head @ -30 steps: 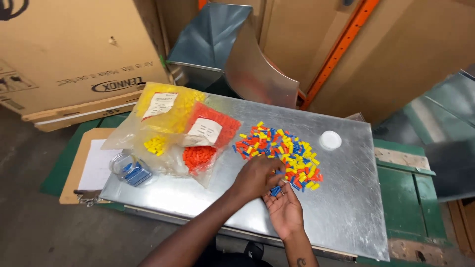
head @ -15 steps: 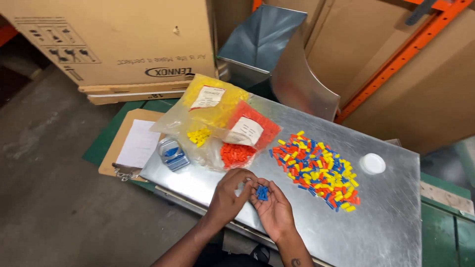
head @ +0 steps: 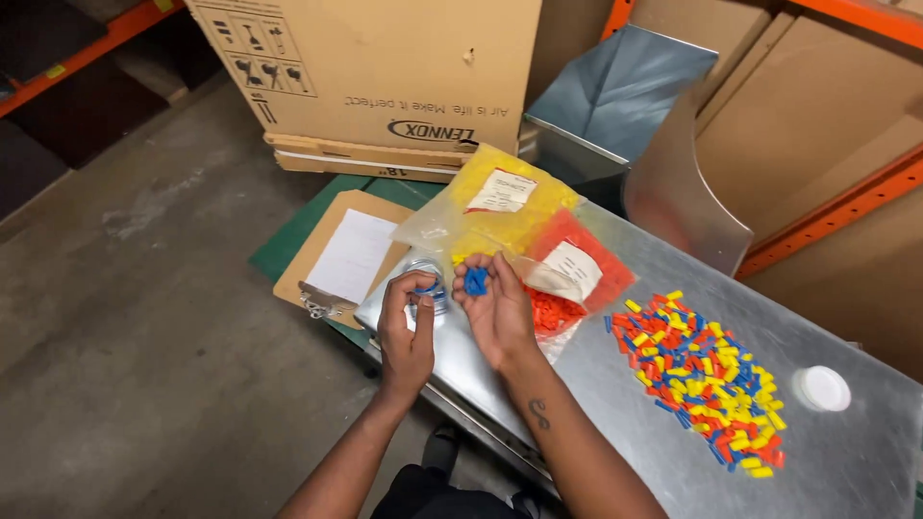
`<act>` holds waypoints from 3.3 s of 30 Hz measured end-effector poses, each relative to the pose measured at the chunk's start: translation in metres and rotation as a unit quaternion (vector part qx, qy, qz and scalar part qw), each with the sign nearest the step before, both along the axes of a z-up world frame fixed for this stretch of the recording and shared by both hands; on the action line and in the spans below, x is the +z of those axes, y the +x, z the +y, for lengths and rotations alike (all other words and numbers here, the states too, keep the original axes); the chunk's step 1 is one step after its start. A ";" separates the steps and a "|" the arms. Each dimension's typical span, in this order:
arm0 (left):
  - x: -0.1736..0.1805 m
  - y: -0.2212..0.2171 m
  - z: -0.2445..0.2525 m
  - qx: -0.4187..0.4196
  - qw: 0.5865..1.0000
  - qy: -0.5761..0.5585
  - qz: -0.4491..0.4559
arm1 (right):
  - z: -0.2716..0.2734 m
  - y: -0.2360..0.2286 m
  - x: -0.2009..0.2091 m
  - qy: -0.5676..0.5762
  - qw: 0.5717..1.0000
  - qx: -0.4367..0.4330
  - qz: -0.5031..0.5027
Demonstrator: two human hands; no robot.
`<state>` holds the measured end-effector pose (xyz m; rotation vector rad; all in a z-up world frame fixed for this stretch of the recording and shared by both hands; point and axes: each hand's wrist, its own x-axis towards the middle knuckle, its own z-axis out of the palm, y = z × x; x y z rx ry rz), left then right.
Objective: The person sorts small plastic fasteners by color from a mixed pile on a metal table. They pick blue, yellow, and orange fasteners one at a time and place them into corresponding clear bags. The process is repeated continuously throughout the clip.
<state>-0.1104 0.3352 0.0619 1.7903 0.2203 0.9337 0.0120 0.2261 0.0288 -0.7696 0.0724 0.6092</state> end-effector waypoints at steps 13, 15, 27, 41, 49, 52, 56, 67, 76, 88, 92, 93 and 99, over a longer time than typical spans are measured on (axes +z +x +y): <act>-0.006 0.025 0.029 0.000 0.998 -0.054 -0.010 | 0.092 0.037 -0.004 -0.138 0.967 -0.019 -0.212; -0.017 0.027 0.033 -0.001 0.998 -0.065 -0.008 | 0.088 0.031 0.007 -0.152 0.963 -0.018 -0.220; -0.035 0.033 0.034 0.013 0.996 -0.083 -0.002 | 0.078 0.020 0.008 -0.147 0.951 -0.022 -0.271; -0.016 0.019 -0.015 0.040 0.997 0.069 0.002 | -0.041 -0.056 0.015 -0.245 0.903 -0.105 -0.338; -0.011 0.032 -0.126 -0.303 0.943 0.129 -0.052 | -0.202 -0.099 -0.029 -0.345 0.841 -0.230 -0.348; -0.028 0.051 -0.167 -0.366 0.921 0.121 0.053 | -0.262 -0.103 -0.048 -0.487 0.769 -0.283 -0.301; -0.088 0.099 -0.211 -0.374 0.906 0.183 0.077 | -0.321 -0.102 -0.060 -0.572 0.709 -0.303 -0.280; -0.085 0.157 -0.260 -0.305 0.819 0.422 0.240 | -0.348 -0.056 -0.041 -0.753 0.570 -0.121 -0.305; -0.082 0.167 -0.266 -0.295 0.814 0.419 0.273 | -0.358 -0.044 -0.058 -0.756 0.541 -0.081 -0.359; -0.064 0.164 -0.263 -0.301 0.840 0.345 0.292 | -0.367 -0.040 -0.077 -0.755 0.507 -0.046 -0.413; -0.076 0.162 -0.261 -0.292 0.849 0.343 0.275 | -0.371 -0.041 -0.083 -0.762 0.499 -0.050 -0.409; -0.073 0.158 -0.260 -0.289 0.855 0.337 0.267 | -0.372 -0.041 -0.087 -0.764 0.485 -0.069 -0.420; -0.068 0.147 -0.257 -0.277 0.895 0.269 0.221 | -0.376 -0.038 -0.094 -0.776 0.444 -0.104 -0.436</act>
